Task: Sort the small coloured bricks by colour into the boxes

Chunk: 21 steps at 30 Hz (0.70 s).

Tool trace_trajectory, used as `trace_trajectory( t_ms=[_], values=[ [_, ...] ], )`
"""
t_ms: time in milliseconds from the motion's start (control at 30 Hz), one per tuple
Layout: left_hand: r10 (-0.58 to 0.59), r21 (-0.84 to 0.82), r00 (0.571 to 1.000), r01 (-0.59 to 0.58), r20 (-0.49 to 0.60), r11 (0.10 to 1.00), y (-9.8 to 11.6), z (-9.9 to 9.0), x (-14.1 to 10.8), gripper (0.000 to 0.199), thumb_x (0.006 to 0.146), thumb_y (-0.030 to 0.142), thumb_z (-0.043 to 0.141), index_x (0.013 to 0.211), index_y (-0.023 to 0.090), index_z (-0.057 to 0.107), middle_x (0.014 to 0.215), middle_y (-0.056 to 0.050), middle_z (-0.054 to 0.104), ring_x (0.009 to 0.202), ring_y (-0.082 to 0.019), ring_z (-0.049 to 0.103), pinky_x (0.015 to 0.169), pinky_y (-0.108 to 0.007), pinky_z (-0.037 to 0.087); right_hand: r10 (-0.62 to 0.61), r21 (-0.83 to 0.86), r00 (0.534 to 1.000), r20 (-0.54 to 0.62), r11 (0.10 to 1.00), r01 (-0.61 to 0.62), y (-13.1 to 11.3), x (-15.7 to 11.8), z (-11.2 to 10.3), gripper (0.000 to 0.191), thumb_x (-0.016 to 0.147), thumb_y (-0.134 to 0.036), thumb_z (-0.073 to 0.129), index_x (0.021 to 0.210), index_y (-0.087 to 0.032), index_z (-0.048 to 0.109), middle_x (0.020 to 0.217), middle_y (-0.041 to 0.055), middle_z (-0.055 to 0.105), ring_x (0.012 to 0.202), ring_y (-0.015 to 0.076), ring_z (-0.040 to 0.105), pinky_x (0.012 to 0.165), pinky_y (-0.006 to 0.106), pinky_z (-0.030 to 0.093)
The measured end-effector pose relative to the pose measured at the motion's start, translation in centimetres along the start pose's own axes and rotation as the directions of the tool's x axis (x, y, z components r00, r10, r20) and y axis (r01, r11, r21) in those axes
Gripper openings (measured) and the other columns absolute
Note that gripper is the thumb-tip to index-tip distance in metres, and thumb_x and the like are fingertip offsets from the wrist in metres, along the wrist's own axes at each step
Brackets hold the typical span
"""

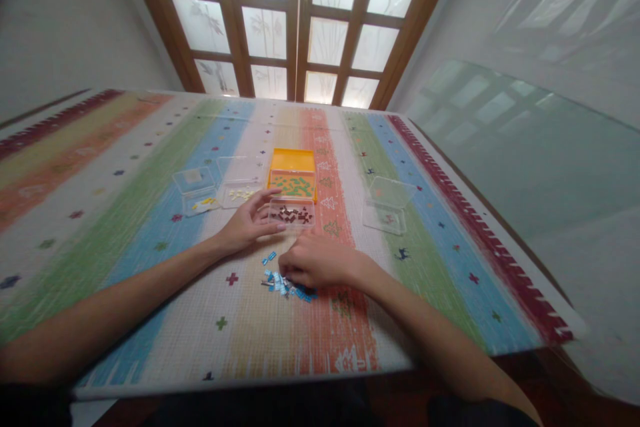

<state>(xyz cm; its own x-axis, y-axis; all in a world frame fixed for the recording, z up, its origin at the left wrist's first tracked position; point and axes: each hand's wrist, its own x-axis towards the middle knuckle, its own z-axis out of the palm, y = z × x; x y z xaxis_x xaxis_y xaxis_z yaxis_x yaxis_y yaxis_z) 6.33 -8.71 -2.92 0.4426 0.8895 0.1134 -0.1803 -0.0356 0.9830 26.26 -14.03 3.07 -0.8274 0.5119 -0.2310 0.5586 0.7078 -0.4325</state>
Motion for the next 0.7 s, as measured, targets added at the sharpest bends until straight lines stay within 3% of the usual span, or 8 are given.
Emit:
trace_trajectory(
  t_ms=[333,533,700],
  values=[
    [-0.008,0.000,1.000,0.008,0.005,1.000,0.0,-0.1,-0.1,0.076,0.068,0.025,0.091,0.134,0.024,0.053,0.130,-0.010,0.060,0.099,-0.021,0.068,0.095,-0.045,0.058,0.027,-0.090,1.000,-0.012,0.996,-0.028,-1.0,-0.1,0.2,0.015,0.088,-0.014,0.061,0.084,-0.017,0.075,0.076,0.0045,0.073,0.065,0.0146,0.057,0.065,0.028,0.034],
    [-0.001,0.005,1.000,0.001,0.005,1.000,0.0,-0.1,-0.1,0.074,0.069,0.026,0.090,0.134,0.024,0.054,0.131,-0.010,0.059,0.100,-0.021,0.067,0.094,-0.043,0.058,0.059,-0.018,0.998,0.001,0.998,-0.059,-1.0,0.1,0.2,0.010,0.086,-0.017,0.063,0.088,-0.017,0.072,0.074,0.0022,0.070,0.064,0.0141,0.054,0.062,0.027,0.032],
    [-0.006,-0.012,1.000,0.006,0.012,1.000,0.1,0.0,-0.1,0.075,0.069,0.026,0.090,0.133,0.023,0.054,0.131,-0.011,0.059,0.099,-0.021,0.067,0.093,-0.043,0.057,0.074,-0.054,0.997,-0.016,0.996,-0.075,-1.3,0.0,0.0,0.012,0.087,-0.018,0.063,0.089,-0.017,0.074,0.075,0.0035,0.072,0.065,0.0146,0.055,0.063,0.027,0.032]
  ],
)
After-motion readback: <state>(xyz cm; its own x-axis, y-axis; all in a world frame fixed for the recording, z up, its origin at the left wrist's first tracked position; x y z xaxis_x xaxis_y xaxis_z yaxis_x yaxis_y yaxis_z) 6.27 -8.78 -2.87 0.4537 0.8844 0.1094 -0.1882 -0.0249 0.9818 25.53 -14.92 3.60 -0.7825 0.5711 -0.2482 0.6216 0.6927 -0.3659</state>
